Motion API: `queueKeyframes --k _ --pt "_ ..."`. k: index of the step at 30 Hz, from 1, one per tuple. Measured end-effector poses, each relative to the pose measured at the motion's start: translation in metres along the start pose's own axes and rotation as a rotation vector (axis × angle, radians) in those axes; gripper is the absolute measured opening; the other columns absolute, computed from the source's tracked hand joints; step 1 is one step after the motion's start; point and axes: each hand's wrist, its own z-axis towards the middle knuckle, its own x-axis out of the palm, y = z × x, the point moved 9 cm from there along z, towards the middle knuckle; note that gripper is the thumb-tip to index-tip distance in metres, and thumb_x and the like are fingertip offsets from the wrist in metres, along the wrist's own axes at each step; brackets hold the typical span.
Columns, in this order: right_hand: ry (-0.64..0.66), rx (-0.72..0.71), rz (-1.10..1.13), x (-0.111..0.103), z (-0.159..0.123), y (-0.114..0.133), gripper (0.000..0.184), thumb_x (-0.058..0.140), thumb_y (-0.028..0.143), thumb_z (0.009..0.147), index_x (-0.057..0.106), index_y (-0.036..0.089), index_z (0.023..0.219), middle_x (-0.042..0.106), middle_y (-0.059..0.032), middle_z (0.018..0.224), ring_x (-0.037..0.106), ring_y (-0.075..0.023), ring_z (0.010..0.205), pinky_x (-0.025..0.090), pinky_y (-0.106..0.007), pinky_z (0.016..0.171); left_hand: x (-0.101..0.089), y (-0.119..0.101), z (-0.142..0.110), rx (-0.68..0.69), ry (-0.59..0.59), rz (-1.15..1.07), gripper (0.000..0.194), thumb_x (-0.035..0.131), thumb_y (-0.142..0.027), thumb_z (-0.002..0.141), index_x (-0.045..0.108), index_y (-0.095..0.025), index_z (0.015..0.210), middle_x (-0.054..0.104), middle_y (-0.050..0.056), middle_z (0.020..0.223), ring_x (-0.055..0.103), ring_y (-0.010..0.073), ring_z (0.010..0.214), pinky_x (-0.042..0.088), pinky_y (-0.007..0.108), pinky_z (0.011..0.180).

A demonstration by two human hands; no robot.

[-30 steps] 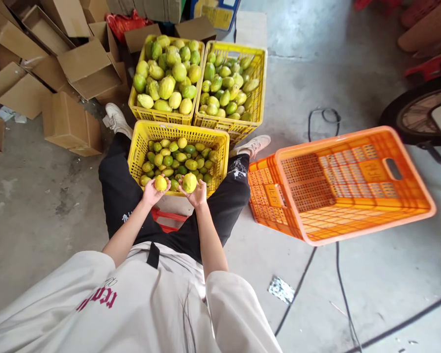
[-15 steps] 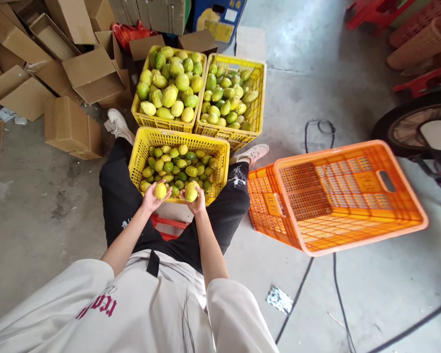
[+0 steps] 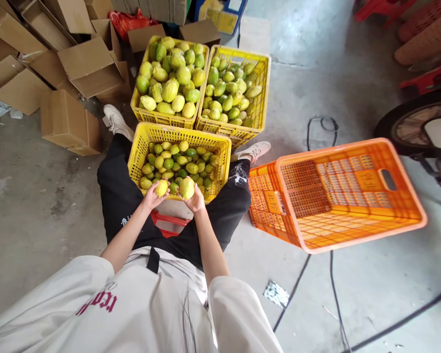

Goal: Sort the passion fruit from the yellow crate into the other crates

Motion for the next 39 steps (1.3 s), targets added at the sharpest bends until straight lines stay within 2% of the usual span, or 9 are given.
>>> queueKeyframes --k 5,10,14,18,23,27,30,33,39 --pt "-0.041 -0.084 0.028 -0.008 0.005 0.005 0.032 0.076 0.033 0.082 0.065 0.031 0.112 0.078 0.0016 0.088 0.08 -0.0231 0.086 0.07 -0.044 0.086 -0.002 -0.002 0.0 0.014 0.0 -0.024 0.016 0.059 -0.017 0.091 0.067 -0.02 0.105 0.069 0.005 0.084 0.063 0.0141 0.065 0.049 0.022 0.056" --pt "-0.039 -0.044 0.053 -0.001 0.004 0.003 0.034 0.072 0.037 0.08 0.066 0.027 0.112 0.081 -0.0076 0.108 0.08 -0.0296 0.105 0.069 -0.05 0.089 -0.005 -0.001 -0.003 -0.025 -0.036 -0.088 0.029 0.048 -0.027 0.095 0.07 -0.016 0.111 0.074 0.014 0.094 0.074 0.0267 0.087 0.064 0.042 0.078" --pt "0.026 -0.072 0.04 0.011 -0.001 0.008 0.045 0.067 0.035 0.078 0.067 0.028 0.123 0.081 -0.0076 0.116 0.075 -0.0326 0.12 0.065 -0.058 0.098 -0.001 -0.004 -0.002 0.013 -0.024 -0.107 0.038 0.041 -0.018 0.097 0.07 -0.016 0.121 0.075 0.011 0.092 0.075 0.0243 0.085 0.063 0.039 0.079" --pt "0.048 -0.06 -0.003 0.016 -0.003 0.008 0.047 0.069 0.037 0.081 0.069 0.029 0.127 0.08 -0.0072 0.116 0.073 -0.0314 0.125 0.065 -0.053 0.101 0.0 -0.007 -0.004 0.065 -0.04 -0.09 0.039 0.052 -0.02 0.099 0.066 -0.018 0.135 0.077 0.009 0.099 0.076 0.0206 0.085 0.063 0.033 0.082" --pt "0.04 0.048 0.05 0.01 -0.002 -0.003 0.037 0.071 0.048 0.092 0.069 0.026 0.121 0.079 -0.0037 0.093 0.08 -0.0229 0.089 0.07 -0.037 0.077 -0.002 -0.002 -0.002 0.041 -0.022 -0.077 0.035 0.059 -0.016 0.091 0.068 -0.017 0.125 0.07 0.004 0.087 0.069 0.0151 0.072 0.06 0.027 0.074" --pt "-0.059 0.064 0.106 -0.003 0.002 -0.004 0.028 0.075 0.04 0.092 0.068 0.026 0.115 0.077 -0.0008 0.083 0.077 -0.0185 0.073 0.068 -0.028 0.065 -0.01 0.005 0.001 -0.025 -0.088 -0.045 0.023 0.059 -0.012 0.089 0.067 -0.018 0.11 0.072 0.007 0.094 0.074 0.0191 0.086 0.062 0.03 0.079" --pt "-0.09 0.078 0.119 -0.007 0.005 -0.005 0.022 0.076 0.037 0.09 0.067 0.025 0.105 0.076 -0.0018 0.08 0.074 -0.0171 0.067 0.063 -0.024 0.054 -0.009 0.008 0.002 -0.065 -0.087 -0.019 0.014 0.056 -0.012 0.093 0.065 -0.018 0.103 0.069 0.006 0.089 0.069 0.0139 0.072 0.056 0.02 0.061" --pt "-0.094 0.049 0.1 -0.008 0.007 -0.003 0.02 0.078 0.035 0.084 0.064 0.025 0.095 0.076 -0.0025 0.082 0.075 -0.0191 0.07 0.067 -0.029 0.057 -0.004 0.005 0.0 -0.045 -0.058 -0.048 0.014 0.052 -0.019 0.1 0.066 -0.017 0.103 0.067 0.005 0.083 0.064 0.012 0.064 0.051 0.017 0.052" --pt "0.06 -0.067 0.145 0.009 -0.002 0.009 0.041 0.07 0.04 0.079 0.07 0.027 0.118 0.078 -0.0109 0.123 0.073 -0.0327 0.124 0.066 -0.057 0.098 -0.001 -0.012 -0.007 0.076 -0.067 -0.186 0.044 0.043 -0.022 0.1 0.063 -0.017 0.139 0.077 0.015 0.11 0.076 0.0273 0.112 0.066 0.038 0.086"
